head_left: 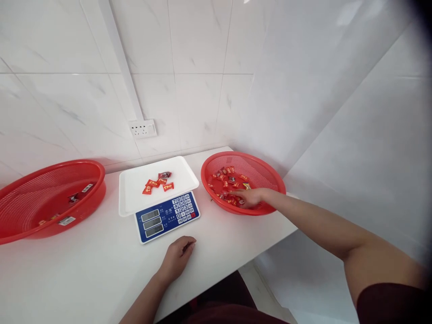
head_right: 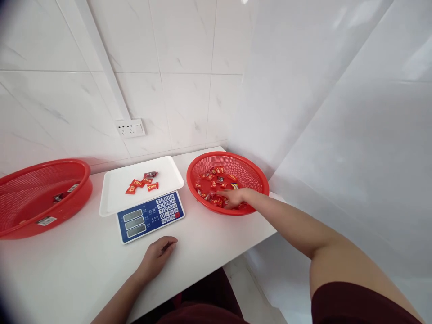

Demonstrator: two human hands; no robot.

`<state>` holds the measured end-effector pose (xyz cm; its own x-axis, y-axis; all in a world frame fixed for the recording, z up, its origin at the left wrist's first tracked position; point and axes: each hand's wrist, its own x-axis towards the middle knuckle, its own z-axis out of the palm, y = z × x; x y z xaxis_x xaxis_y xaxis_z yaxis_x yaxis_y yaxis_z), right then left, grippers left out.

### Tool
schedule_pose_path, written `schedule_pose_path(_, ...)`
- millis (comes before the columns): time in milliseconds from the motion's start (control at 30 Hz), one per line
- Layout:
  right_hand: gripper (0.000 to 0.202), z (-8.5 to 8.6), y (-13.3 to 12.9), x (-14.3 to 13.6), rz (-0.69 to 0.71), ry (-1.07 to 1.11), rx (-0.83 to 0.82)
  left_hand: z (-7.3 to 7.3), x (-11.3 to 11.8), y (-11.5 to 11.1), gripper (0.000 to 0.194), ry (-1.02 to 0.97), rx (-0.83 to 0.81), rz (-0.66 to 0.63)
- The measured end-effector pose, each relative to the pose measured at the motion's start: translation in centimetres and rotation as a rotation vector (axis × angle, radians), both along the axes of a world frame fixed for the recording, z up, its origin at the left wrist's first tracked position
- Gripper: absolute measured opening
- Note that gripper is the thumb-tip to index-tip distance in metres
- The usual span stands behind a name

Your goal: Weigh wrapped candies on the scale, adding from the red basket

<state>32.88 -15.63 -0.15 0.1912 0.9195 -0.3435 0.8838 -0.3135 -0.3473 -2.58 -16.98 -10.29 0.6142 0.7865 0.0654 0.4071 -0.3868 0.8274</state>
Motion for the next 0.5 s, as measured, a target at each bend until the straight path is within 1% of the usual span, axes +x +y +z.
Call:
schedule_pose_path(67, 0.064, -0.6, -0.2, -1.2, 0.066, -0.008, -0.115, 0.1, 0.0, -0.1, 0.026, 0.005, -0.005, -0.005)
schedule_pose_path(100, 0.060, -0.8, -0.2, -1.7, 0.079, -0.009, -0.126, 0.2, 0.0, -0.1, 0.026, 0.008, -0.008, -0.005)
schedule_pose_path(167, 0.048, -0.9, 0.1, -2.2, 0.073, 0.004, -0.096, 0.4, 0.0, -0.2, 0.026, 0.012, -0.015, -0.002)
schedule_pose_path(267, 0.024, -0.4, 0.6, -2.0, 0.060, 0.058, -0.067, 0.6, 0.0, -0.2, 0.026, 0.013, -0.021, 0.003)
schedule_pose_path(333, 0.015, 0.3, 0.8, -1.5, 0.027, 0.128, -0.039, 0.7, 0.0, -0.2, 0.026, 0.011, -0.023, 0.001)
schedule_pose_path(400, 0.012, 1.1, 1.0, -1.0, -0.043, 0.232, 0.001, 0.8, 0.1, -0.2, 0.025, 0.009, -0.023, 0.000)
schedule_pose_path(500, 0.018, 2.1, 1.1, -0.4, -0.170, 0.369, 0.056, 0.8, 0.0, -0.3, 0.025, 0.009, -0.021, 0.000)
